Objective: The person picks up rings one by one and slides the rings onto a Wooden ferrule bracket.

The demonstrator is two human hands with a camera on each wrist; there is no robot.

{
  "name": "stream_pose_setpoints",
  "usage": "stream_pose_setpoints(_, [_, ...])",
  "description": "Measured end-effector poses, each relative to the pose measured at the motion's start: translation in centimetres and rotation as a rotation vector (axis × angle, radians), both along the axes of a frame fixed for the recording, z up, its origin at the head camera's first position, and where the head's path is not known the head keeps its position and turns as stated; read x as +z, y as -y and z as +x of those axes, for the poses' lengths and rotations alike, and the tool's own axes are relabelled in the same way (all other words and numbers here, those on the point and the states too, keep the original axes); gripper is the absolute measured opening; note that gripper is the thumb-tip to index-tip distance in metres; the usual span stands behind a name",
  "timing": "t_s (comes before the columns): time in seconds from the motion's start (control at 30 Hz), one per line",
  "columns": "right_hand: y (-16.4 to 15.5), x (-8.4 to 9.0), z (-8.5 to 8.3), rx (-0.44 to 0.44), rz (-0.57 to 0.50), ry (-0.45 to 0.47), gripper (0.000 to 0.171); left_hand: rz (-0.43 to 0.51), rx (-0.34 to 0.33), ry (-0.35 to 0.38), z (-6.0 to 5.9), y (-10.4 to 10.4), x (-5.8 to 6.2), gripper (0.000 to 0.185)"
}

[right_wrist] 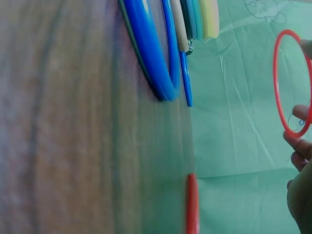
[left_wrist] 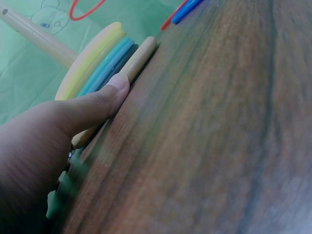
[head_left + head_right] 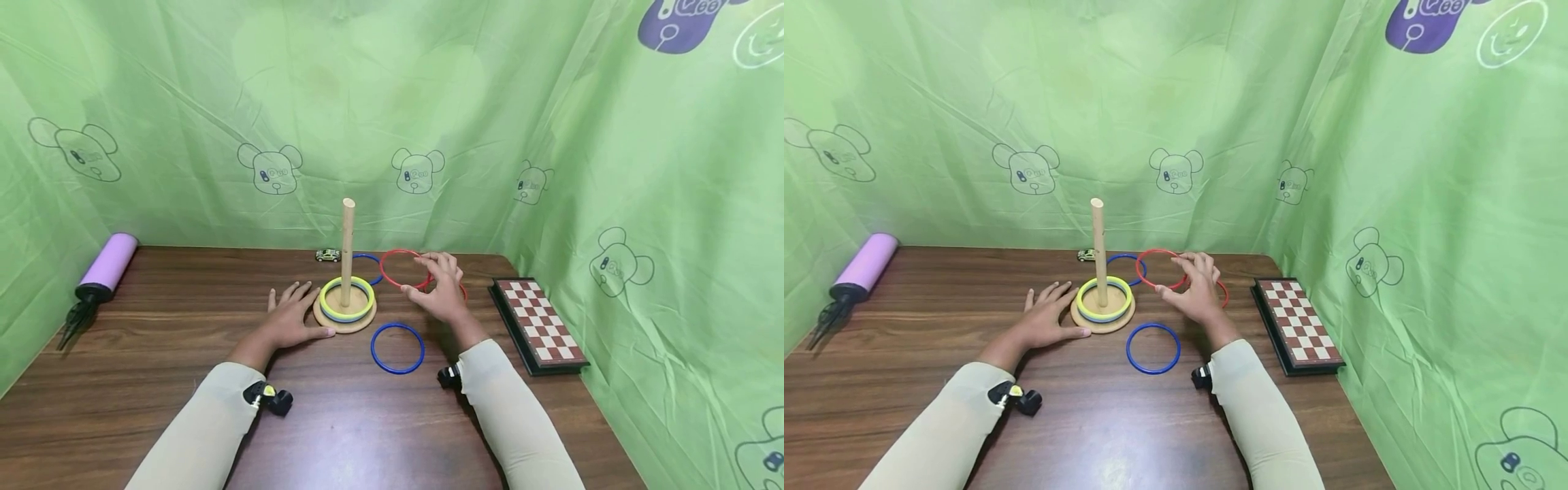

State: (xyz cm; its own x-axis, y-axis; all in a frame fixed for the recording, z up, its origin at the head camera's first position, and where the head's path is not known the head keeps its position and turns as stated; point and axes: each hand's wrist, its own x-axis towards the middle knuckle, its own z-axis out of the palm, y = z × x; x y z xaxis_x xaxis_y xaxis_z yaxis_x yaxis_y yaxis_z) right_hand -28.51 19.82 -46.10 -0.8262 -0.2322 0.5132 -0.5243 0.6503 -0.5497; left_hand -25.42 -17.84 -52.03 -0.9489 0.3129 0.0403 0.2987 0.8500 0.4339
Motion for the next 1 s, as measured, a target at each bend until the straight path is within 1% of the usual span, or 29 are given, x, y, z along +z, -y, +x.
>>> stream_pose_setpoints(0.2, [0.6,0.9,0.0,-0.014,-0.046,-0.041,0.064,0.01,-0.002,-0.003,0.0,0.0,0.0,0.119])
stream_pose_setpoints(0.37, [1.0,1.9,-0.3,-0.02,-0.091,-0.082,0.064,0.009,-0.002,-0.003,0.0,0.0,0.0,0.12])
stream_pose_setpoints(0.63, [2.1,4.8,-0.4,-0.008,-0.173,-0.103,0.064,0.008,-0.005,-0.002,0.1,0.0,0.2,0.119])
stream_pose_setpoints(0.8, [3.1,6.6,-0.2,-0.011,-0.199,-0.124,0.064,0.004,-0.006,0.002,0.0,-0.1,0.2,0.119])
stream_pose_setpoints(1.0, [4.3,8.3,-0.1,0.005,-0.255,-0.15,0.065,0.006,-0.004,0.003,0.1,-0.1,0.4,0.118])
